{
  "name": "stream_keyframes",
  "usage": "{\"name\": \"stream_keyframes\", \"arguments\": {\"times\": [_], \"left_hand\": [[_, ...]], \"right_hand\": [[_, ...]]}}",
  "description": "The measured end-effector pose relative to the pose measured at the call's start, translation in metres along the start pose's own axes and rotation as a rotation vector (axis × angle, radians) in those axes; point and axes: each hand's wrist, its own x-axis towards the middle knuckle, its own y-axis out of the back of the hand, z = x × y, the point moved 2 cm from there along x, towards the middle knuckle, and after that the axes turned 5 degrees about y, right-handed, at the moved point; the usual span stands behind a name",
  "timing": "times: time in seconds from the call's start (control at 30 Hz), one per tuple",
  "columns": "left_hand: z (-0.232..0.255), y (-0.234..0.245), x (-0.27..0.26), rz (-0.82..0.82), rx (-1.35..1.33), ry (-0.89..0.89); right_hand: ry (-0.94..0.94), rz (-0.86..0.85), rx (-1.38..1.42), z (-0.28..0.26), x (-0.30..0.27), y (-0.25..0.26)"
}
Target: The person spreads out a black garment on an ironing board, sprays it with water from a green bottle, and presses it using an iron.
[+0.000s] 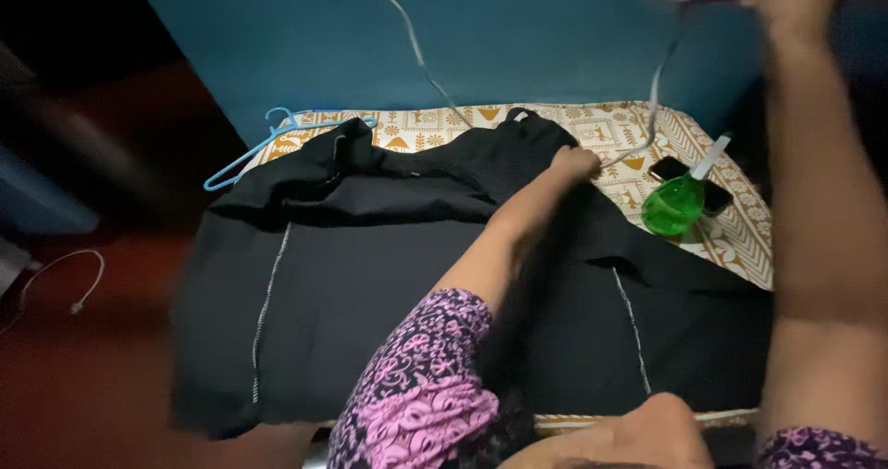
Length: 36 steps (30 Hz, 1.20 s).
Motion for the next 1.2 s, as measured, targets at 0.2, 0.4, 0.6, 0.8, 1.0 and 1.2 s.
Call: {"name": "stream_keyframes", "arguments": {"times": [0.2, 0.4, 0.6, 0.8, 1.0, 1.2], "left_hand": [[-0.070, 0.085, -0.002, 0.617, -0.480, 0.241], [-0.168, 0.235, -0.072, 1.089, -0.641, 0.302], [-0.128, 0.313, -0.169, 1.492, 0.258, -0.291], [-0.126, 0.278, -0.180, 0.870, 0.320, 0.115], [-0.181, 0.263, -0.186, 0.586, 0.078, 0.520], [-0.163, 0.218, -0.219, 0.833, 0.240, 0.397]], "right_hand": [[0.400, 0.090, -0.289, 0.048, -0.048, -0.018], [0.279, 0.252, -0.227, 0.095, -0.057, -0.033], [-0.066, 0.197, -0.487, 0.101, -0.087, -0.085], [-0.346, -0.092, -0.815, 0.093, -0.115, -0.126], [-0.479, -0.364, -0.899, 0.166, -0.134, -0.163], [-0.435, -0.778, -0.704, 0.183, -0.157, -0.187]]}}
